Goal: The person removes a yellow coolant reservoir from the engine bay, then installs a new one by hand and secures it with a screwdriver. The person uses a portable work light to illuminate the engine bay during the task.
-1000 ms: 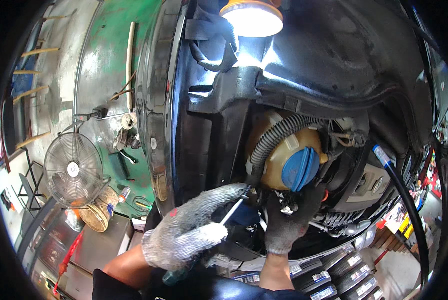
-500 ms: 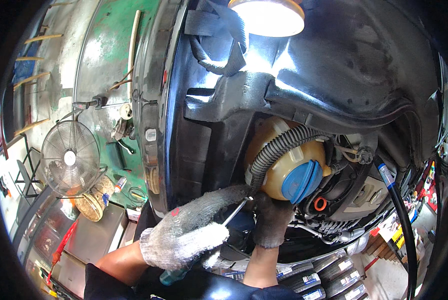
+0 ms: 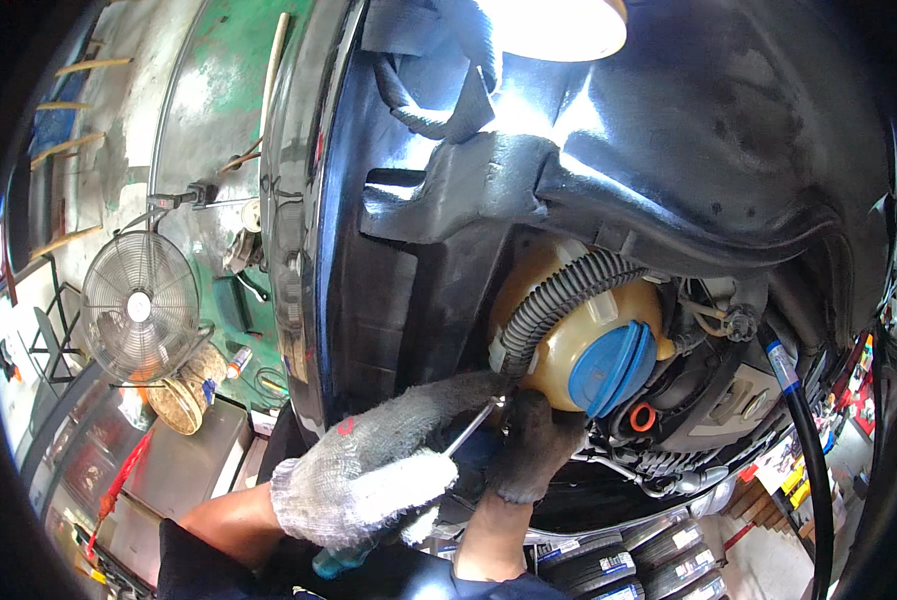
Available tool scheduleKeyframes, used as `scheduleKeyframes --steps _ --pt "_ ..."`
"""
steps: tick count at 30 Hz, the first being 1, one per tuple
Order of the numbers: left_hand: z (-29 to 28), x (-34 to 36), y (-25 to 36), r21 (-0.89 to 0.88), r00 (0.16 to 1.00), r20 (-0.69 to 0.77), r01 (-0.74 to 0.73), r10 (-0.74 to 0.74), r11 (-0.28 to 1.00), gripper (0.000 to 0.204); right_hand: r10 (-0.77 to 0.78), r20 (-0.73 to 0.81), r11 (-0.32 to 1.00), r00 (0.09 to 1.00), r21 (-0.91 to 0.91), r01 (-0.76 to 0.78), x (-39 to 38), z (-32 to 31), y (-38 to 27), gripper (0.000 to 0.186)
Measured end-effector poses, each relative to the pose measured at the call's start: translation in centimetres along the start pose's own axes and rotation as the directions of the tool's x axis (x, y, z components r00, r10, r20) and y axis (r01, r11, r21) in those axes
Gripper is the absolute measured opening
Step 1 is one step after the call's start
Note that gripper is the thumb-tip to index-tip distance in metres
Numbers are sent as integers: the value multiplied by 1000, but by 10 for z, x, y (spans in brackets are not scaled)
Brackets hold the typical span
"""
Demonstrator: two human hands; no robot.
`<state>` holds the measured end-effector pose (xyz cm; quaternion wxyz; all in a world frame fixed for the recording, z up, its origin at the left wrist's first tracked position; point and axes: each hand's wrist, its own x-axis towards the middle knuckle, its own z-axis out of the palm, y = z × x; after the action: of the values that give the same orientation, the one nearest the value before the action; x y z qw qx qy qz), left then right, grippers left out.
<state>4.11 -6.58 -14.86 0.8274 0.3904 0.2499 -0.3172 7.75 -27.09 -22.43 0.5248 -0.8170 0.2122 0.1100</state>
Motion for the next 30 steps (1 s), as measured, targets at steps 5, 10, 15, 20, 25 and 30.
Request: scheduleKeyframes --steps 5,10,15,20,25,30 --pt "6 -5 11 -23 991 -18 129 -130 991 67 258 4 952 966 166 -255 -1 -2 6 50" --pt "4 0 7 53 999 -31 -17 18 998 69 -330 64 911 942 -238 336 0 -3 19 62" --pt "10 -3 1 34 998 -60 -25 27 999 67 113 -88 993 990 -7 -114 0 4 10 69" --pt "22 -8 6 29 990 -133 -37 41 999 69 220 187 974 957 -101 -204 4 1 -8 53" --pt "35 -9 6 86 954 -280 -84 105 993 80 245 56 960 968 -150 -235 5 0 -8 105" --pt "41 -16 6 97 953 -264 -129 150 987 78 115 77 979 990 -177 -100 9 -3 -3 115"
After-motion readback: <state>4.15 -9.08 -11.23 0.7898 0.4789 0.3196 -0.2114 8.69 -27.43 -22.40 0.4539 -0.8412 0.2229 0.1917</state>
